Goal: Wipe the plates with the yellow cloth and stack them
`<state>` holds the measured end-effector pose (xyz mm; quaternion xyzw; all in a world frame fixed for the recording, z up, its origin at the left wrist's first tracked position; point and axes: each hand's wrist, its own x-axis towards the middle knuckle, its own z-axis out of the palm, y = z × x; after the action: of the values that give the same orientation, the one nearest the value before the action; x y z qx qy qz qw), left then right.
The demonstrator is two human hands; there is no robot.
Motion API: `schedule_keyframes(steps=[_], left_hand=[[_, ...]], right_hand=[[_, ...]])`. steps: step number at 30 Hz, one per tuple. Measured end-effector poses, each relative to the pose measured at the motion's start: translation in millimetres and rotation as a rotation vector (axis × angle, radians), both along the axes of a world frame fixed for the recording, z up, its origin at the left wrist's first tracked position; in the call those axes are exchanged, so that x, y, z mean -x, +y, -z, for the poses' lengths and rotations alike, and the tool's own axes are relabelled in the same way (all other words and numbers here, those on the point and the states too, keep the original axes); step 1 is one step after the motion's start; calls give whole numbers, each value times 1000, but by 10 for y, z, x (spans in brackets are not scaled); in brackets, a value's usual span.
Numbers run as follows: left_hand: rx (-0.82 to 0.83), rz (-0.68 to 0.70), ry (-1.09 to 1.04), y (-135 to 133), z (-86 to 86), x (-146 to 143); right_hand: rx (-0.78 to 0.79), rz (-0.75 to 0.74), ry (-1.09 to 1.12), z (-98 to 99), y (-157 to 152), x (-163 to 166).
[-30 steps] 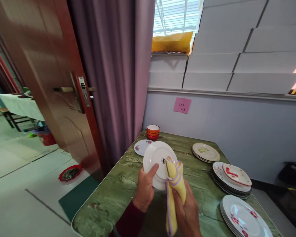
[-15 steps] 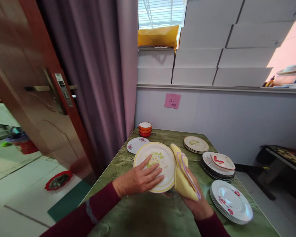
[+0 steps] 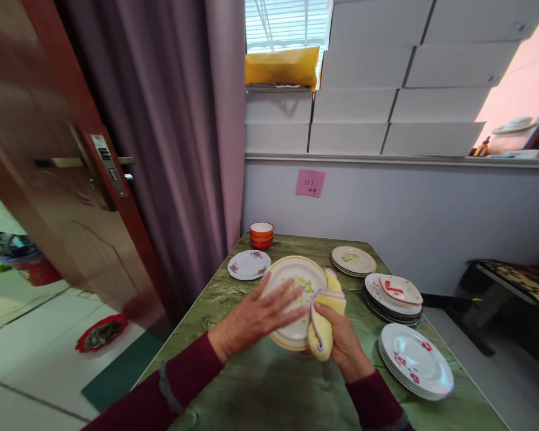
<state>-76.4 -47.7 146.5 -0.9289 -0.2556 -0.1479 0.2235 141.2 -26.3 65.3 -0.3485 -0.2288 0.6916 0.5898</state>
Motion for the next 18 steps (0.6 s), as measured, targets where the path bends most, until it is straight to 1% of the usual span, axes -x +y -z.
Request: schedule_keyframes(steps=[2,3,4,5,6,8,9,10,11,13,16,18], left_hand=[[201,-267,-266,74,54,41],[349,-363,-437,121,74,60],[529,-417,-620,170,89,70],[733,-427,-807,215,101,66],[943,-397,-981,253,111,45],[1322,-269,-1224,298,126,-53],[1456,-193,-1294,303,133,-124],[1550,-125,-1346,300,140,-204],[1607,-73,-1398,290,146,-287],[1629,-22,-1562,262,148,-441],[1544,-19,-1843,239,103,-601],[1453,20,-2002,250,47,-669]], right_hand=[[-29,76,-132,-21,83,-123],[-47,90,-206,-52,117,-202],[-62,88,-272,-96,144,-280],[-74,74,-319,-148,166,-350],[-90,47,-353,-207,183,-407],[-152,-47,-413,-335,211,-477],[-194,-106,-449,-401,223,-494],[-238,-166,-487,-467,236,-505],[-275,-223,-522,-533,249,-514],[-301,-290,-543,-658,276,-541],[-298,-288,-441,-799,309,-603],[-300,-237,-348,-835,321,-619]])
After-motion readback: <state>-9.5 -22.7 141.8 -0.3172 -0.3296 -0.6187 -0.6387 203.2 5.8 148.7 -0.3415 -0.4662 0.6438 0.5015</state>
